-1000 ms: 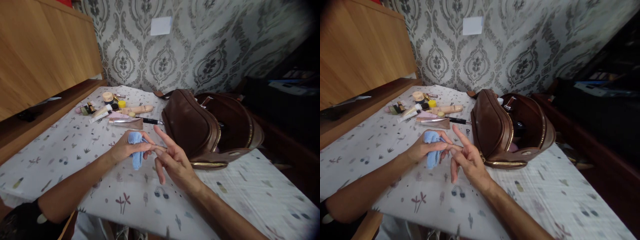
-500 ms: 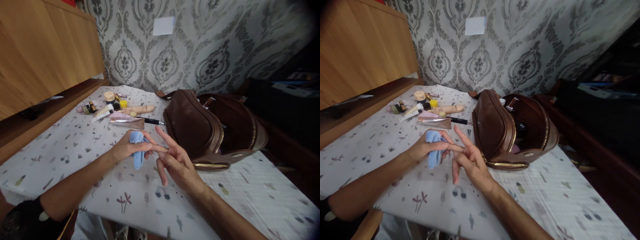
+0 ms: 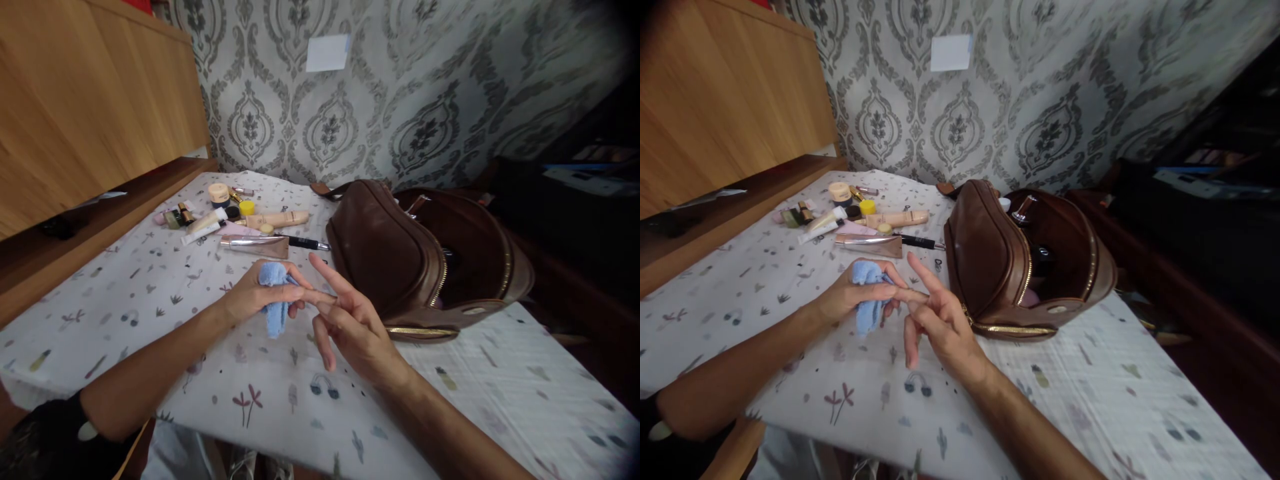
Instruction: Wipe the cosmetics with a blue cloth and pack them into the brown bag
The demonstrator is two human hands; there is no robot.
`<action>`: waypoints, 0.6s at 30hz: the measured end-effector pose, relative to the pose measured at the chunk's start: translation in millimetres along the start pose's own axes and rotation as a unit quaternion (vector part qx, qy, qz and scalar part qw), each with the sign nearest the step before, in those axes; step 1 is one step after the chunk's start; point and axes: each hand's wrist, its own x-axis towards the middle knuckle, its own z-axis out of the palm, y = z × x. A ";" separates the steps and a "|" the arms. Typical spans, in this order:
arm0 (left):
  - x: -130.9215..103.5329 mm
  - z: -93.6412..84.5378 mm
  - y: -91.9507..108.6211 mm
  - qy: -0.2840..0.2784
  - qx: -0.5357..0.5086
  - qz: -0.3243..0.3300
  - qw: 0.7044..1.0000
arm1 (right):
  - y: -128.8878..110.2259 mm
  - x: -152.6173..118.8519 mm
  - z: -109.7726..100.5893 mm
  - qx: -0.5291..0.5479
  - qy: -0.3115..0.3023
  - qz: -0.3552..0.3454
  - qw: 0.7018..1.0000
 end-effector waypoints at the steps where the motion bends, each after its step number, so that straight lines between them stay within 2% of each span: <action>1: 0.2 0.2 0.1 0.001 -0.004 0.000 1.000 | -0.3 0.0 0.2 0.001 0.000 0.002 1.000; 18: 2.3 -0.3 -3.1 0.015 -0.017 -0.014 1.000 | 2.3 2.3 -0.7 0.057 0.004 0.012 0.998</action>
